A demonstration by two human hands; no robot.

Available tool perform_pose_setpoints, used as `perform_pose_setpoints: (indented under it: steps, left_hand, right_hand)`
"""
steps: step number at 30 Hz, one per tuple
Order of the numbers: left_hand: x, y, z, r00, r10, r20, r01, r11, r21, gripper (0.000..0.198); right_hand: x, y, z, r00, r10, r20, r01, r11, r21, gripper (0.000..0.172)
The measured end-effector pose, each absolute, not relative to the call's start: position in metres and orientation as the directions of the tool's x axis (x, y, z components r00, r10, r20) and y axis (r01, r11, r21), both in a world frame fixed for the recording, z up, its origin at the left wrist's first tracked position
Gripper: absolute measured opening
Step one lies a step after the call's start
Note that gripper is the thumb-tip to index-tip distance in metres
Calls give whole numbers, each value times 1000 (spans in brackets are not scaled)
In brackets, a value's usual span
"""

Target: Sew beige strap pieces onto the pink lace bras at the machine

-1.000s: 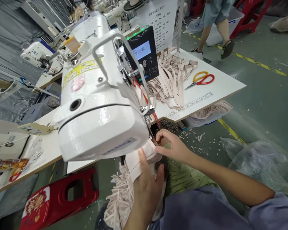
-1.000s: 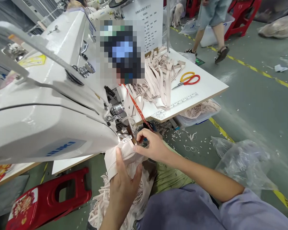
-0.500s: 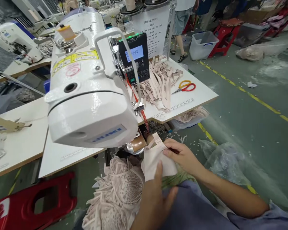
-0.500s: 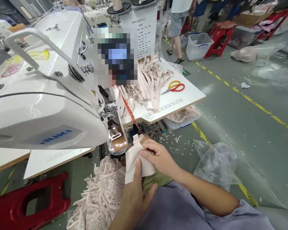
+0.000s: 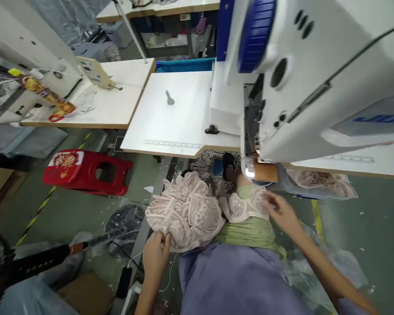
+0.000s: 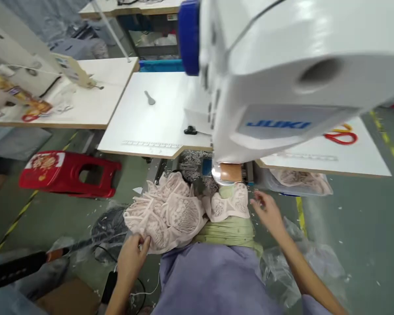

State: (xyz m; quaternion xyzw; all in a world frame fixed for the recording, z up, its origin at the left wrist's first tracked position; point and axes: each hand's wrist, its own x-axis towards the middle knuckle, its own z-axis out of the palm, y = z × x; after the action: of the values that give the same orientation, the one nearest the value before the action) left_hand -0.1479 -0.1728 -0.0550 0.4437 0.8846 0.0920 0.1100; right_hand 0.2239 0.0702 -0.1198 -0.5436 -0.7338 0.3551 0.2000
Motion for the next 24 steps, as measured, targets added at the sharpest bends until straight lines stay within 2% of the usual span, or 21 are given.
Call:
perform_pose_setpoints:
  steps: [1,3,5,7,10,12,14,15,16,18,19,20,22,24]
  left_hand:
    - [-145,-172,-56,-594,798,-101,760,598,256,37]
    - [-143,-169,-55,-610,789,-69,756,606,246,35]
    - [-143,-162,-53,-585,810,-42,778,574,255,31]
    - [-141,-153,-51,-514,857,-36,816,502,285,29]
    - [-134,-146,-43,-364,931,-14,871,345,351,37]
    - [-132,-147,-35,-251,968,28,876,214,433,40]
    - [-135,-142,-26,-166,982,91,757,68,650,39]
    - [-135,-134,-21,-190,976,107,690,55,722,38]
    - [-132,-123,-15,-225,970,95,621,68,781,36]
    - [-115,-90,-2,-226,974,-26,460,130,878,36]
    - [-100,-72,5,-159,980,-118,362,169,917,38]
    - [-83,-54,10,-10,974,-228,262,223,939,40]
    - [-47,-23,17,301,876,-377,99,364,926,43]
    - [-17,-1,19,362,850,-383,-28,421,907,45]
  right_hand:
    - [200,57,-123,-461,882,-98,618,239,-749,41]
    - [153,33,-122,-736,672,-86,457,398,-795,38]
    - [111,16,-115,-891,452,-47,291,488,-823,40]
    - [77,6,-106,-938,347,-23,216,530,-820,50]
    - [46,-2,-92,-958,287,6,174,597,-783,61]
    - [38,-1,-79,-983,183,19,107,652,-751,48]
    - [40,4,-55,-998,54,23,20,682,-731,34]
    - [46,9,-38,-999,12,40,-21,681,-732,35]
    - [55,13,-18,-997,1,77,-57,663,-746,38]
    - [82,22,29,-982,44,184,-129,552,-824,41]
    - [100,26,53,-965,101,242,-168,468,-867,45]
    - [119,30,75,-957,105,271,-213,385,-898,49]
    - [160,38,104,-970,151,189,-148,245,-958,57]
    - [200,52,107,-986,160,42,-10,196,-981,57]
